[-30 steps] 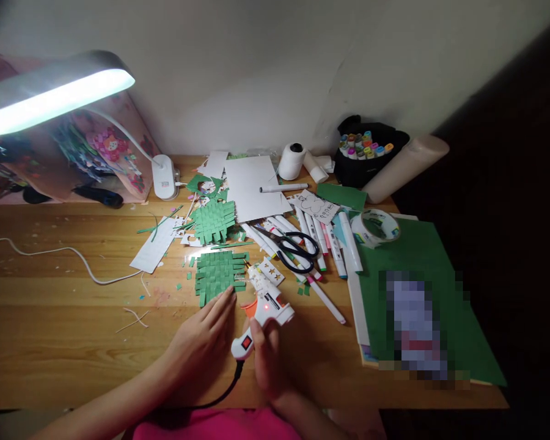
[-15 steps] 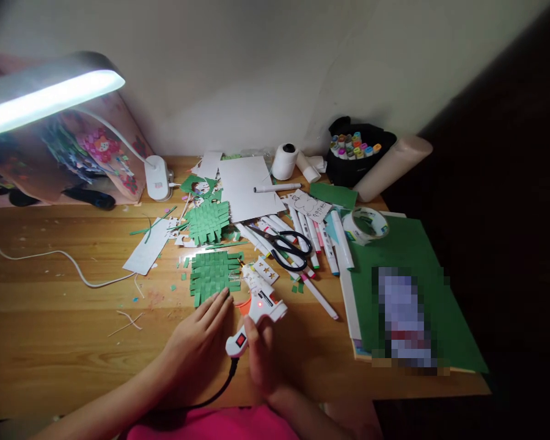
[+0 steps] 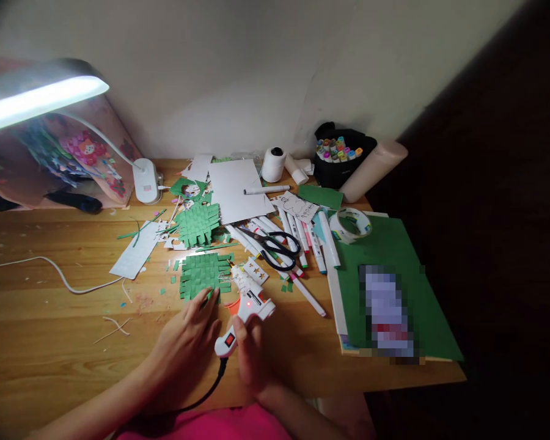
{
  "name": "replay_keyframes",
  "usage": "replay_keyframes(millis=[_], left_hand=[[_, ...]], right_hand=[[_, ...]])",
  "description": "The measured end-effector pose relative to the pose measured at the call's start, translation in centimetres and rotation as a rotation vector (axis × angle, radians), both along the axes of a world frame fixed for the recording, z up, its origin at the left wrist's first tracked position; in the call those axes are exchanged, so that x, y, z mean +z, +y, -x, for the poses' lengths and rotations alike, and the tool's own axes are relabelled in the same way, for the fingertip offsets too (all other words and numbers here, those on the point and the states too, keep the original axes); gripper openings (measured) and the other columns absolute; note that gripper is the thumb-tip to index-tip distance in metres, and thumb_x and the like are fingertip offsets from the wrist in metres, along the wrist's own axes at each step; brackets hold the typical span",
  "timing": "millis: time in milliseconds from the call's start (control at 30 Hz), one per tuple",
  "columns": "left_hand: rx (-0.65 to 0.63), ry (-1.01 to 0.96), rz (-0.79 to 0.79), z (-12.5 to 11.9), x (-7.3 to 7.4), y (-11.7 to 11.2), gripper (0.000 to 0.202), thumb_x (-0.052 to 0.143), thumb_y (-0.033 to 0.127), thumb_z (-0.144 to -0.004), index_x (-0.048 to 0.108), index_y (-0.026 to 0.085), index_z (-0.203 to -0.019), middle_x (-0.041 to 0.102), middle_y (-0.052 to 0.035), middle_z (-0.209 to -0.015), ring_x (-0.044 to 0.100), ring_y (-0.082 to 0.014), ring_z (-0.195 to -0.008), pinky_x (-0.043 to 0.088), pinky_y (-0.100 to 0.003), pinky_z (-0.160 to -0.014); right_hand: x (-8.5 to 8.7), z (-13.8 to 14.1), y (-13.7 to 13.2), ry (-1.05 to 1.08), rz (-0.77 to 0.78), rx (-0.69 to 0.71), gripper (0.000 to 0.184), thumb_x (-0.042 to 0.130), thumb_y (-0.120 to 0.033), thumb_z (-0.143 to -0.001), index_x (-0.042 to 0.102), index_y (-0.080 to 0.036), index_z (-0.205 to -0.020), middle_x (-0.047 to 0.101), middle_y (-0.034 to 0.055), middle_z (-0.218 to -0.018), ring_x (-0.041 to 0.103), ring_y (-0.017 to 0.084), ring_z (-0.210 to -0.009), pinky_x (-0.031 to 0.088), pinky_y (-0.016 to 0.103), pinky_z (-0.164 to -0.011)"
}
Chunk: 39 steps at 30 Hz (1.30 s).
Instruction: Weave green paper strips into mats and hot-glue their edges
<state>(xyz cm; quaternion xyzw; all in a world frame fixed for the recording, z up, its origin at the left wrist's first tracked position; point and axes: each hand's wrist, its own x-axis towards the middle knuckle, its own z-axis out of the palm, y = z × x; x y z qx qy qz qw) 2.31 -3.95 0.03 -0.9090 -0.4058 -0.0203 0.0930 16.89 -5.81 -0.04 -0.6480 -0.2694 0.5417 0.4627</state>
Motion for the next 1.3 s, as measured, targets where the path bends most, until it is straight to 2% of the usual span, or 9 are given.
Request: replay_keyframes(millis=[233,433,533,667,767,933,1067,1133,1300], left_hand=[[-0.057,-0.032,0.002,0.8,-0.9,-0.3,0.034,0.035,0.012,-0.089,0.06,0.002,-0.11,0.059,-0.0194,-0.119,0.051,-0.0296,-0.117,0.041,-0.043,-0.095],[0.04,0.067,0.009,0.1,-0.8,-0.1,0.041,0.033,0.005,-0.087,0.05,0.001,-0.124,0.049,-0.0204,-0.132,0.049,-0.0269,-0.119,0.047,-0.038,-0.09],[0.058,-0.009,0.057,0.1,-0.7,-0.1,0.037,0.033,0.007,-0.088,0.054,0.005,-0.118,0.054,-0.0171,-0.126,0.051,-0.0253,-0.117,0.049,-0.035,-0.088],[0.193,-0.367,0.211,0.7,1.3,-0.9,0.025,0.035,0.016,-0.092,0.058,0.01,-0.1,0.059,-0.0146,-0.112,0.056,-0.0216,-0.107,0.051,-0.032,-0.085],[0.252,-0.609,0.389,0.8,3.8,-2.0,0.024,0.036,0.026,-0.094,0.053,0.015,-0.107,0.058,-0.0117,-0.11,0.058,-0.0192,-0.1,0.051,-0.033,-0.083],[0.265,-0.705,0.64,0.6,5.2,-2.8,0.022,0.042,0.037,-0.092,0.054,0.021,-0.102,0.06,-0.0048,-0.094,0.058,-0.0189,-0.086,0.05,-0.034,-0.074],[0.459,-0.78,0.462,2.0,3.1,-0.1,0.024,0.041,0.03,-0.093,0.048,0.018,-0.113,0.054,-0.0095,-0.11,0.053,-0.021,-0.103,0.046,-0.038,-0.087],[0.552,-0.793,0.322,3.1,2.2,2.4,0.043,0.053,0.031,-0.088,0.038,0.017,-0.125,0.046,-0.0135,-0.122,0.045,-0.026,-0.116,0.04,-0.044,-0.096],[0.554,-0.798,0.401,4.7,1.7,7.3,0.056,0.068,0.033,-0.076,0.04,0.017,-0.122,0.055,-0.01,-0.108,0.053,-0.0248,-0.1,0.043,-0.039,-0.086]], right_hand=[[-0.1,-0.1,0.0,-0.018,0.018,-0.005,0.025,0.056,-0.045,-0.069,0.052,-0.022,-0.063,0.053,-0.0036,-0.059,0.052,0.016,-0.06,0.044,0.028,-0.06],[-0.5,-0.4,-0.2,-0.05,0.001,0.008,0.025,0.057,-0.044,-0.071,0.05,-0.022,-0.061,0.053,-0.0036,-0.057,0.051,0.016,-0.057,0.043,0.029,-0.058],[-0.3,-0.3,-0.2,-0.072,-0.003,-0.01,0.026,0.058,-0.045,-0.07,0.05,-0.022,-0.061,0.053,-0.0035,-0.058,0.05,0.016,-0.057,0.042,0.028,-0.056],[-0.1,-0.2,-0.2,-0.071,0.016,-0.008,0.031,0.058,-0.051,-0.07,0.05,-0.022,-0.06,0.053,-0.0033,-0.054,0.049,0.016,-0.053,0.04,0.029,-0.053],[-0.4,-0.3,-0.4,-0.098,-0.011,0.022,0.037,0.06,-0.057,-0.067,0.051,-0.022,-0.06,0.055,-0.0026,-0.053,0.05,0.017,-0.054,0.041,0.03,-0.052],[-1.2,-0.7,-1.0,-0.17,-0.059,0.087,0.048,0.062,-0.069,-0.057,0.048,-0.023,-0.054,0.052,-0.0021,-0.048,0.048,0.018,-0.049,0.04,0.031,-0.05],[-1.3,-0.6,-1.0,-0.199,-0.065,0.051,0.046,0.058,-0.068,-0.063,0.048,-0.024,-0.054,0.054,-0.0013,-0.049,0.05,0.018,-0.052,0.041,0.032,-0.053],[-1.1,-0.5,-0.9,-0.204,-0.073,0.038,0.044,0.059,-0.065,-0.063,0.05,-0.023,-0.055,0.056,-0.0012,-0.051,0.052,0.019,-0.054,0.042,0.032,-0.055],[-1.0,-0.3,-0.7,-0.186,-0.068,0.015,0.041,0.059,-0.063,-0.063,0.05,-0.023,-0.056,0.058,-0.0019,-0.051,0.054,0.019,-0.054,0.043,0.031,-0.056]])
